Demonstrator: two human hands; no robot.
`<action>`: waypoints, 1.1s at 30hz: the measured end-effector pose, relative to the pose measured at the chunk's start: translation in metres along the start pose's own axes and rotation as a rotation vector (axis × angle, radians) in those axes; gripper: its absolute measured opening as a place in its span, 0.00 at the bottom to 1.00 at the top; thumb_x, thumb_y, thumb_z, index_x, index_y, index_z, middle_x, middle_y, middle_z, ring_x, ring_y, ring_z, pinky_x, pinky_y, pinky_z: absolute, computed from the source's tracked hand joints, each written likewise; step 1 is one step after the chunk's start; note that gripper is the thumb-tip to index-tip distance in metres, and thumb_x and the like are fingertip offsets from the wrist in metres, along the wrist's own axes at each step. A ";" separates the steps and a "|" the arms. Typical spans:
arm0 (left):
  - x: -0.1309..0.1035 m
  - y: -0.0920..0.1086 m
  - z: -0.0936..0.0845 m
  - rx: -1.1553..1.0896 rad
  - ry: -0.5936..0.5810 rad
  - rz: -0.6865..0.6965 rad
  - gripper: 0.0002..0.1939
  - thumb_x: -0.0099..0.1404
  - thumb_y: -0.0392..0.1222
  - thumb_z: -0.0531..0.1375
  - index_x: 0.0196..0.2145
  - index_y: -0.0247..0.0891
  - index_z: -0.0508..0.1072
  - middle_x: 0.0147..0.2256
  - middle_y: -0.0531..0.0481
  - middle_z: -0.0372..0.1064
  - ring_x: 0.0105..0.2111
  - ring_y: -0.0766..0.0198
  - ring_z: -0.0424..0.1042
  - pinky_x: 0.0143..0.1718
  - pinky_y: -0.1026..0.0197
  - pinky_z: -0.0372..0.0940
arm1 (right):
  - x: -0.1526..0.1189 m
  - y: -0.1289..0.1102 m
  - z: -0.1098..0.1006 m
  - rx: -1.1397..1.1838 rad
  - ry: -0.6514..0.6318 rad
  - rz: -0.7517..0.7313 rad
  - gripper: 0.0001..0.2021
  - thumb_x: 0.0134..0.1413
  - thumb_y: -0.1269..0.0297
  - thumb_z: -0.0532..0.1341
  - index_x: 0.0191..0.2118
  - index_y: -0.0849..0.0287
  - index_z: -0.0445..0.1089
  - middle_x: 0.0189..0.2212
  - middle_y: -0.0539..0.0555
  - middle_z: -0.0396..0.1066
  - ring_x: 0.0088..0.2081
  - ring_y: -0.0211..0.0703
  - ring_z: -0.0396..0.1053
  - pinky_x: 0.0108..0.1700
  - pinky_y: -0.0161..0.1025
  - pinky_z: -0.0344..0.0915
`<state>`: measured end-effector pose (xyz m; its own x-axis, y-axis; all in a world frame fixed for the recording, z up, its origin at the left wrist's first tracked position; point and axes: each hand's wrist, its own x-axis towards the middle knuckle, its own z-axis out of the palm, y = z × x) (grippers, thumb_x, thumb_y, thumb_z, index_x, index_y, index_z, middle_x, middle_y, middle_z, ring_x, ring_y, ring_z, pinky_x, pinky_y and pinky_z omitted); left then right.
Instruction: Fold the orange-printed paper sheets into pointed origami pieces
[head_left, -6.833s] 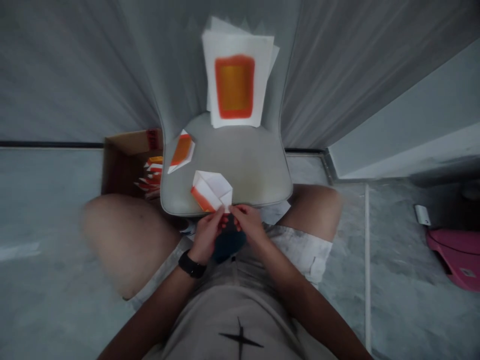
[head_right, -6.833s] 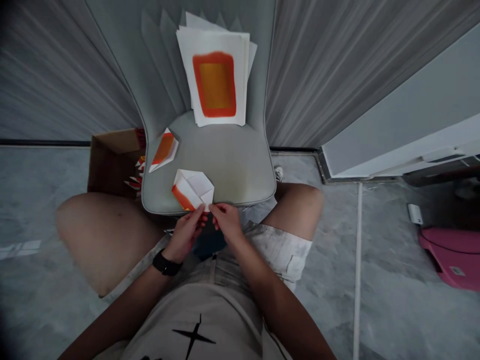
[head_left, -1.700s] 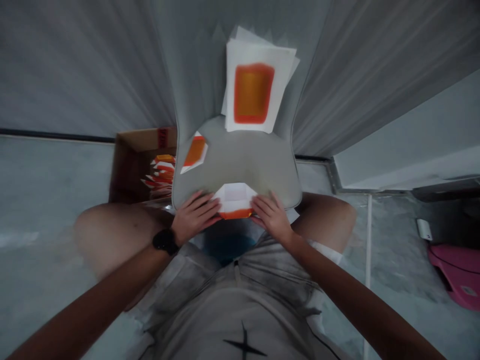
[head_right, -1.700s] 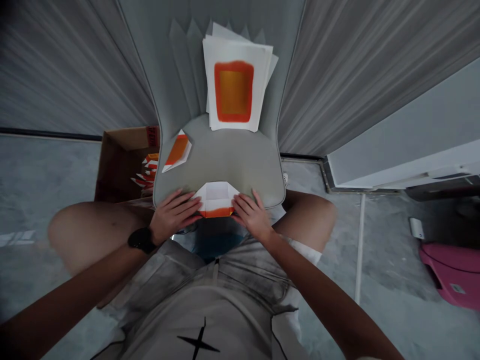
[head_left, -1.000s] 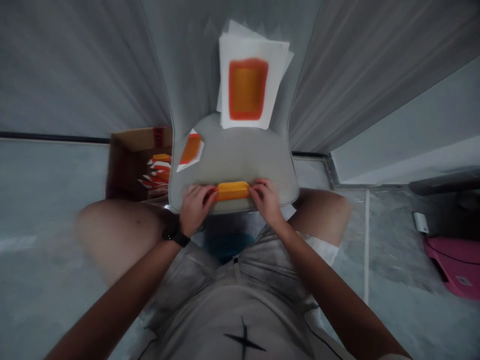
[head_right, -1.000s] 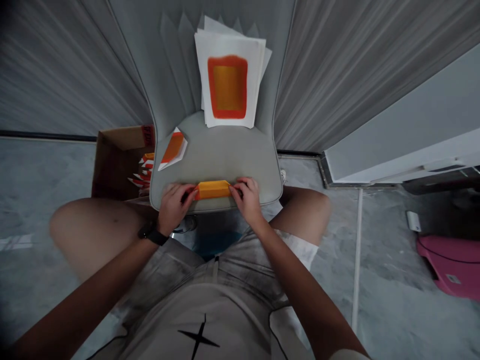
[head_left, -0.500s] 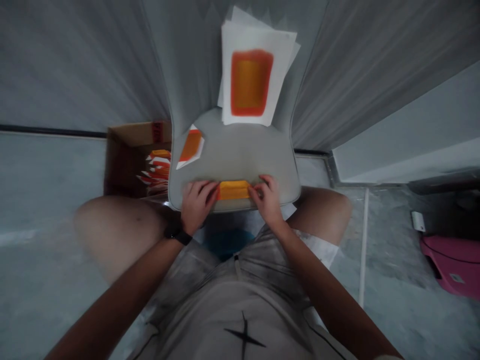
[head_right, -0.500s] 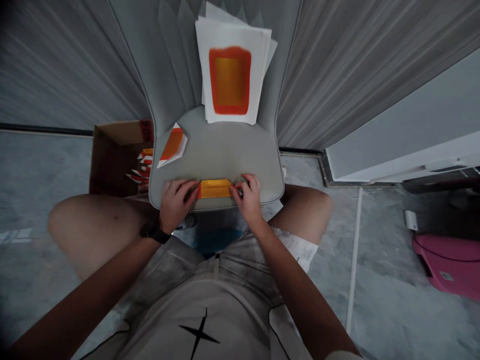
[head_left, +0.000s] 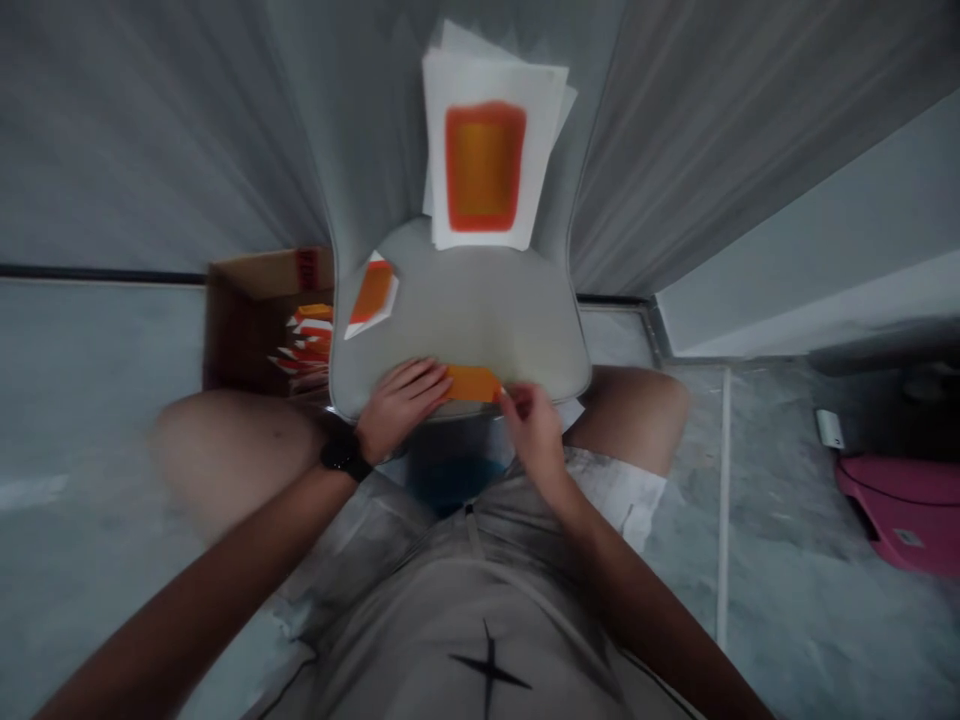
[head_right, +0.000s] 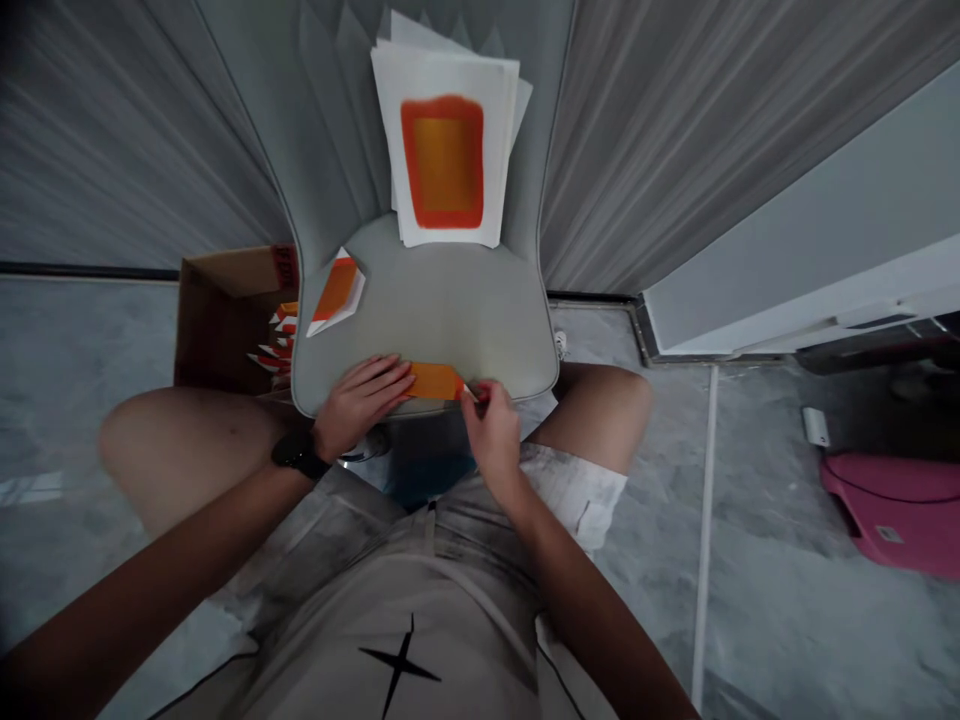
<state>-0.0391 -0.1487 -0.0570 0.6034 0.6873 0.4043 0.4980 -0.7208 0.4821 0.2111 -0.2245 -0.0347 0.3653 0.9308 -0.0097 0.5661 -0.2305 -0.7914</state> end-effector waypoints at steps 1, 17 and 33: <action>0.000 -0.001 -0.001 -0.005 -0.009 0.005 0.20 0.75 0.43 0.61 0.63 0.54 0.74 0.61 0.51 0.74 0.66 0.52 0.67 0.70 0.41 0.59 | -0.003 -0.002 -0.004 0.064 -0.011 0.105 0.21 0.62 0.44 0.64 0.44 0.59 0.75 0.34 0.58 0.77 0.34 0.48 0.74 0.38 0.43 0.68; 0.009 0.067 -0.006 -0.165 0.522 -0.578 0.18 0.73 0.53 0.62 0.52 0.40 0.78 0.47 0.40 0.78 0.49 0.52 0.76 0.55 0.48 0.68 | 0.001 -0.029 -0.023 0.930 -0.372 0.731 0.12 0.53 0.55 0.73 0.31 0.59 0.78 0.27 0.54 0.80 0.23 0.35 0.71 0.20 0.29 0.56; 0.021 0.123 0.018 -1.161 0.375 -0.994 0.20 0.62 0.59 0.70 0.32 0.36 0.82 0.32 0.50 0.77 0.30 0.65 0.71 0.32 0.64 0.65 | -0.039 -0.048 -0.006 0.851 -0.389 0.508 0.21 0.45 0.42 0.74 0.33 0.57 0.81 0.28 0.53 0.80 0.26 0.38 0.72 0.28 0.34 0.63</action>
<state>0.0462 -0.2246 -0.0032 0.0677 0.9349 -0.3483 -0.2515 0.3538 0.9009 0.1741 -0.2513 0.0068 0.0665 0.8426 -0.5344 -0.3445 -0.4832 -0.8048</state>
